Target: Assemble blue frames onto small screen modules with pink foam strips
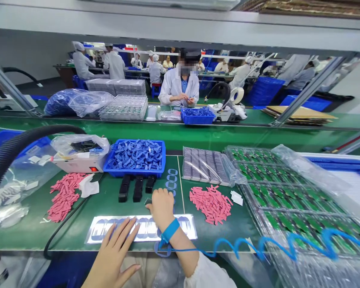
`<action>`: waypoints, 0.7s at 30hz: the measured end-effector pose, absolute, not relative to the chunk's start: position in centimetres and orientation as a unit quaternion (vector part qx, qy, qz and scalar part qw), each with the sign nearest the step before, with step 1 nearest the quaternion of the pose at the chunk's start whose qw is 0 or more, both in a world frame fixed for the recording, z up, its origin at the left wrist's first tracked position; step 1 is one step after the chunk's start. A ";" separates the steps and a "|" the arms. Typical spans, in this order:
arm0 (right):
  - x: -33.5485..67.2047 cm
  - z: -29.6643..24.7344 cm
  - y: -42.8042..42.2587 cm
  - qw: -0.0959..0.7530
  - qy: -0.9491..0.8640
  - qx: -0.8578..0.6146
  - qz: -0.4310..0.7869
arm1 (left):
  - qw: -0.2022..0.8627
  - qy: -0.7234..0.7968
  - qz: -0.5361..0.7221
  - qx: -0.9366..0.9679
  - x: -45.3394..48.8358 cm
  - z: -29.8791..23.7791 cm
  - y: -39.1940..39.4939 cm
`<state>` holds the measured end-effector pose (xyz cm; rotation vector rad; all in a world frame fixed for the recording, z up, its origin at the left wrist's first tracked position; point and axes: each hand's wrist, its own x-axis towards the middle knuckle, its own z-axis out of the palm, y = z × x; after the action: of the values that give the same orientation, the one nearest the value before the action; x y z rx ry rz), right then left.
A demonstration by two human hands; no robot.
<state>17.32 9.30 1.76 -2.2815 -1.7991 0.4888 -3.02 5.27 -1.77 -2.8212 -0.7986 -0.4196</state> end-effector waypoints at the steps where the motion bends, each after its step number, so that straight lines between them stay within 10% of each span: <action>1: 17.5 1.7 9.3 0.111 -0.604 -0.769 0.177 | 0.088 -0.268 -0.148 -0.948 -3.0 -1.8 5.4; 12: 19.5 4.5 2.5 0.462 -0.487 -0.627 0.395 | -0.239 -0.356 -0.340 -0.837 -0.8 0.1 3.2; 21: 18.1 2.7 -3.1 0.551 -0.395 -0.510 0.528 | -0.553 -0.252 -0.410 -0.680 4.3 1.6 1.2</action>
<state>18.11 -3.10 2.72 -1.2076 -0.9350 1.2501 4.26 1.20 1.56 -3.5202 -1.3072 -2.1229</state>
